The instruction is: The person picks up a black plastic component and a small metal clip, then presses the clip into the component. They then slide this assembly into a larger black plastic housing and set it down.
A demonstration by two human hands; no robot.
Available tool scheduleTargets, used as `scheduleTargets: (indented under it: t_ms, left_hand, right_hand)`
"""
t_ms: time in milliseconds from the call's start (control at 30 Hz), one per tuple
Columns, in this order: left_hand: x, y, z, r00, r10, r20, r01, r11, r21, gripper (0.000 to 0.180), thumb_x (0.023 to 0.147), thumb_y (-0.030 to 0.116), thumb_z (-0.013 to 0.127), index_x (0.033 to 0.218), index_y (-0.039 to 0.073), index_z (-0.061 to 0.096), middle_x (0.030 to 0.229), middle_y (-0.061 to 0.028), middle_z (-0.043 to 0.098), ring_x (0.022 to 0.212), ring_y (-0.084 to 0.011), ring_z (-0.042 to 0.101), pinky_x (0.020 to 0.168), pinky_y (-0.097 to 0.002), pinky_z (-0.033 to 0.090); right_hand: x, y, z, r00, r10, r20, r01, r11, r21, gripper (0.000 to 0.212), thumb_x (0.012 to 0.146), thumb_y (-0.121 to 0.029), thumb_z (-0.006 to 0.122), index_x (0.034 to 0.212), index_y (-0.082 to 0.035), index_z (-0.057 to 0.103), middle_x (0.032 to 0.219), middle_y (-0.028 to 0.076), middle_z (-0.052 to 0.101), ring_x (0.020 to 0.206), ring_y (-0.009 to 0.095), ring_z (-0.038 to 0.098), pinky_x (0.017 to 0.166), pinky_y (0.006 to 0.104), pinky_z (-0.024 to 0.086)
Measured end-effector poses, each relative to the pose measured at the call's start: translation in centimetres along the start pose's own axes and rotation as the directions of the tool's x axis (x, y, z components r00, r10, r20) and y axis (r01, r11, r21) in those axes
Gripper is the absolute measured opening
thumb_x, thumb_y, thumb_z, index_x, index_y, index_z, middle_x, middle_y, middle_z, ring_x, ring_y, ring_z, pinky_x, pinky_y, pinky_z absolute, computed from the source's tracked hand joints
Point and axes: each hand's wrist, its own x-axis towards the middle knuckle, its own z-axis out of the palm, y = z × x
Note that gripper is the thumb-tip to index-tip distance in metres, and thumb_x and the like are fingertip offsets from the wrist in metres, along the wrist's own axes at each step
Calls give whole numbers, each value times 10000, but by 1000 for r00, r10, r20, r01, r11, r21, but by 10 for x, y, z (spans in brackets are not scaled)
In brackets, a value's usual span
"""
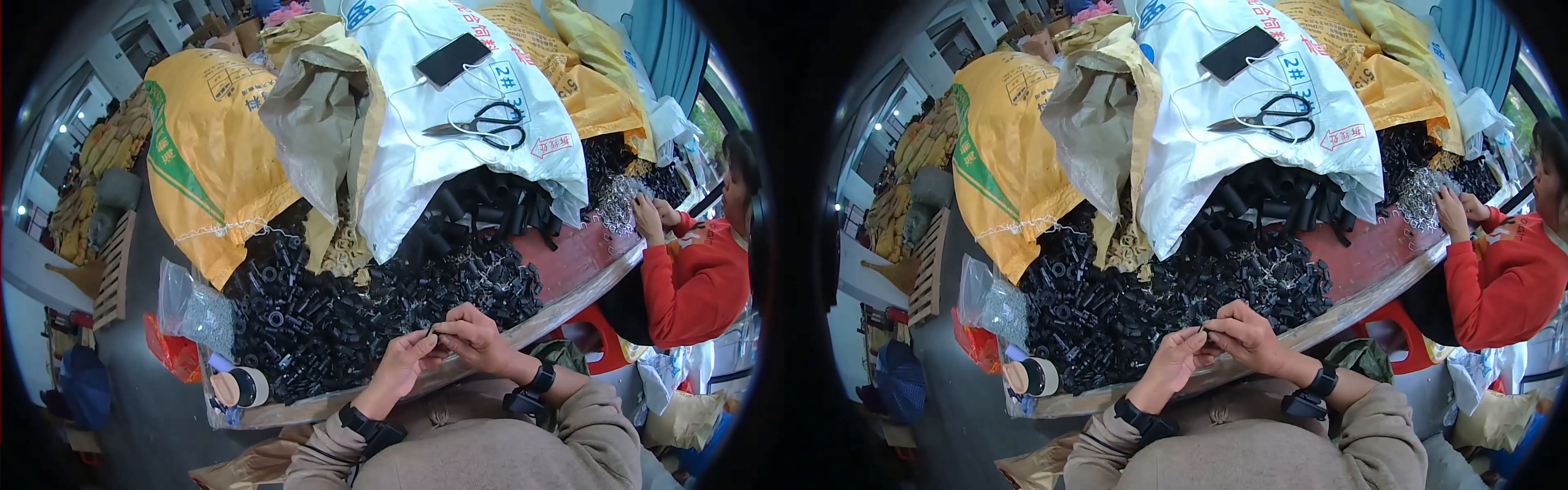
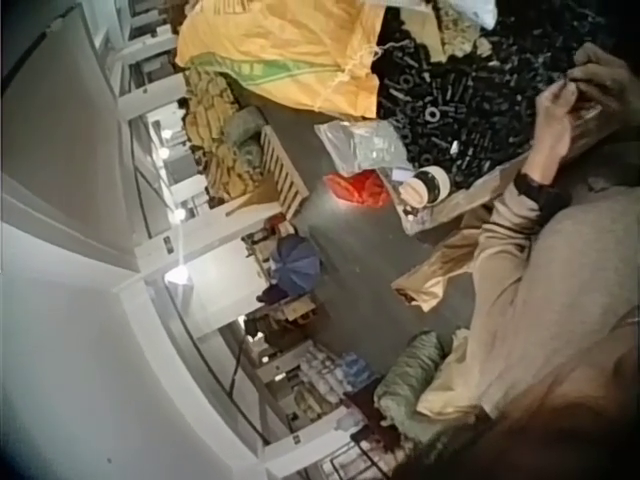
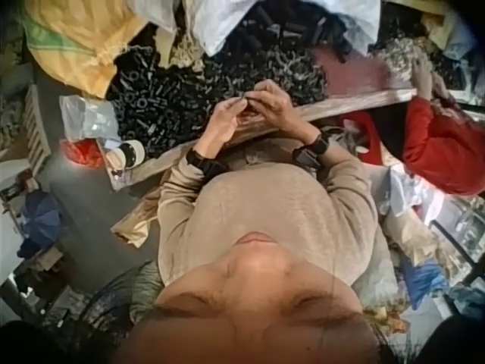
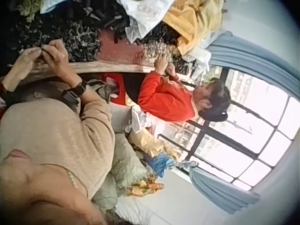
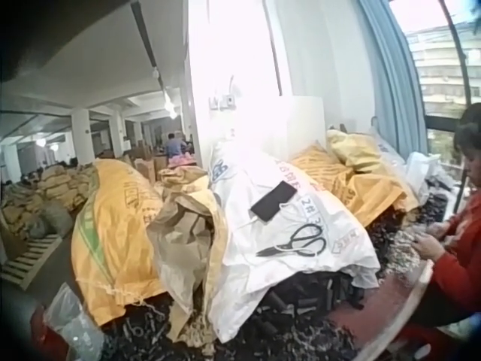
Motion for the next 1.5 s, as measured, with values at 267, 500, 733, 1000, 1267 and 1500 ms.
scheduleTargets:
  t_ms: [267,500,733,1000,1267,1500]
  left_hand:
    - [7,12,-19,988,153,10,-153,988,-31,179,802,131,546,926,4,564,822,-90,603,697,-140,587,629,-230,484]
    - [2,18,-14,985,166,-54,-166,986,-1,184,800,127,551,938,5,552,844,-99,599,713,-143,590,636,-230,487]
    - [-4,23,-15,983,179,-46,-180,983,-21,214,793,120,562,977,15,526,865,-103,595,732,-149,592,640,-233,489]
    - [-10,33,3,997,56,56,-58,998,31,228,784,106,577,986,14,523,787,-56,571,627,-100,539,531,-197,440]
    - [-6,33,2,999,19,38,-21,997,71,237,777,101,592,982,-3,536,726,-16,544,559,-55,468,457,-165,362]
    - [-5,25,2,998,35,47,-41,987,155,257,781,120,596,994,-11,541,768,-36,573,577,-60,503,494,-173,415]
  right_hand:
    - [76,56,-17,993,-58,-100,7,890,-456,258,670,-110,638,899,-35,546,780,100,512,724,269,516,640,338,421]
    - [87,82,-13,987,161,16,-96,665,-741,344,641,-191,650,919,-31,526,795,106,523,744,288,520,658,360,415]
    - [62,34,-55,990,126,63,-102,951,-290,399,611,-161,681,965,-36,547,841,103,535,768,247,533,667,318,420]
    - [33,-5,-63,950,29,311,-79,986,149,429,602,-29,691,1010,-46,560,877,89,517,802,209,526,693,283,427]
    - [29,-1,-58,925,-52,376,-4,989,147,430,605,-21,679,1017,-68,564,909,91,508,806,223,523,691,291,435]
    - [22,-3,-55,927,-41,374,-11,991,136,404,623,-18,664,1010,-65,556,938,100,498,819,240,516,701,310,439]
